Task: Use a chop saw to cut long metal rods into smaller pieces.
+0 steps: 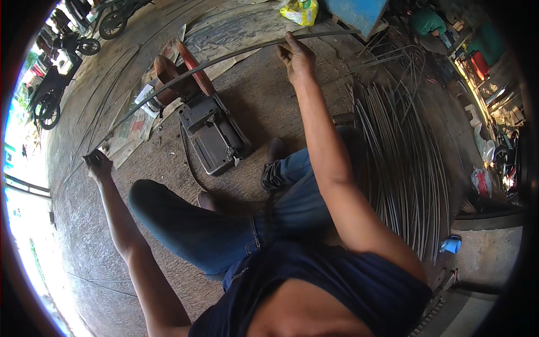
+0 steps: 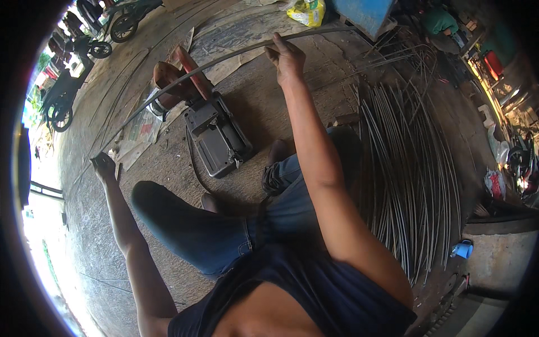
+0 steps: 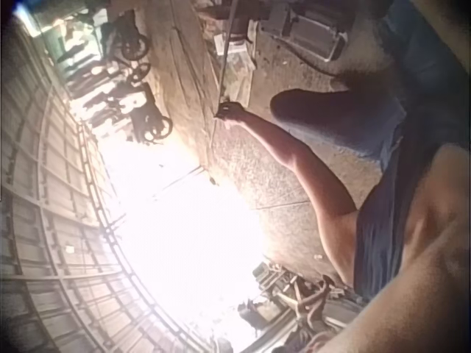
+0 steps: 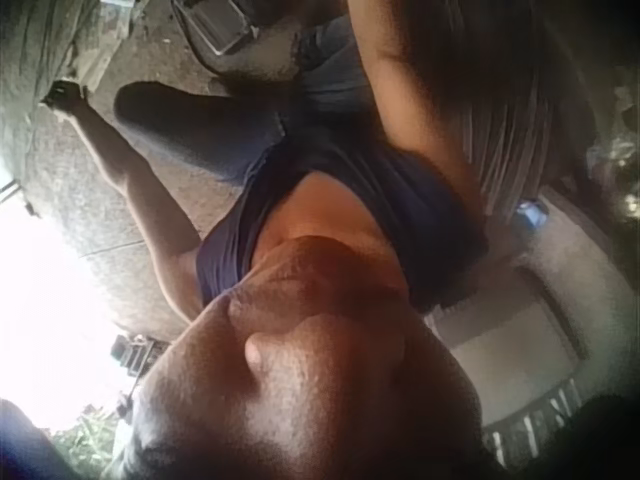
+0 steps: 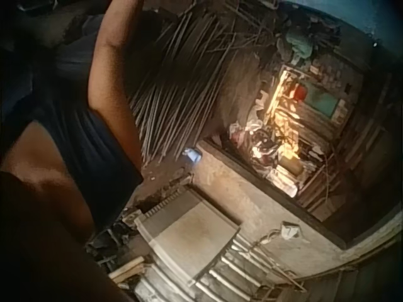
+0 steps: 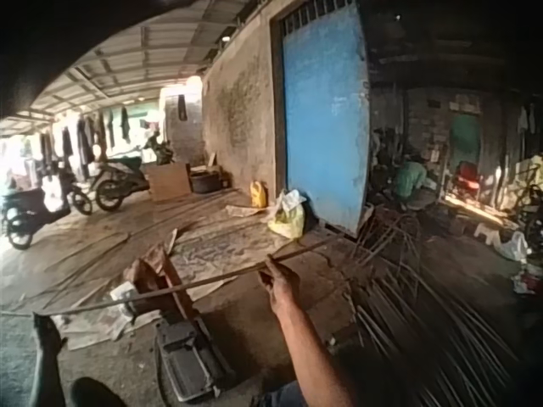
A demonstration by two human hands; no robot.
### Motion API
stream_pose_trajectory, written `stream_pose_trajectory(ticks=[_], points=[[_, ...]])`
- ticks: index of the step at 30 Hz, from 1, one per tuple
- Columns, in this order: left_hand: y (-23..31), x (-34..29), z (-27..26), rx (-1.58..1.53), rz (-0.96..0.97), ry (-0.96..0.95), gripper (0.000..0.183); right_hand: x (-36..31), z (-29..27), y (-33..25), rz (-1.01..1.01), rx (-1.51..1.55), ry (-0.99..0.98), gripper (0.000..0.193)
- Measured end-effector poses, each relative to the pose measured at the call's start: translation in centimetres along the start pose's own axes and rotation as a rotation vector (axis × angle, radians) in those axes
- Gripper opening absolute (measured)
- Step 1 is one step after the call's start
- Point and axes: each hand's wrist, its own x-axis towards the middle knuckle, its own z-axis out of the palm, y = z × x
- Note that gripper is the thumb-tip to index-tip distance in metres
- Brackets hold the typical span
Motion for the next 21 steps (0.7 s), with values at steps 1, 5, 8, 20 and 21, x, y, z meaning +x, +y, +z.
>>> stream_pose_trajectory(ticks=[1,5,8,20,21], points=[[-0.4,1.2,-2.3,0.026,0.035,0.014,0.010,0.1,0.3,0.1,0.009,0.040,-0.004,0.037],[7.3,5.1,-3.8,0.003,-0.112,-0.023,0.026,0.7,-1.2,-0.3,0.006,0.108,0.008,0.034],[9.3,7.6,-6.1,0.078,-0.294,-0.161,0.020,1.1,-1.5,-0.9,-0.011,0.150,-0.027,0.028],[7.7,8.8,-4.2,0.048,0.151,0.078,0.027,5.6,-6.2,1.1,-0.053,0.287,0.242,0.039],[13.9,10.0,-1.1,-0.381,-0.013,-0.039,0.030,7.8,-12.8,0.5,-0.463,-0.602,0.104,0.045]])
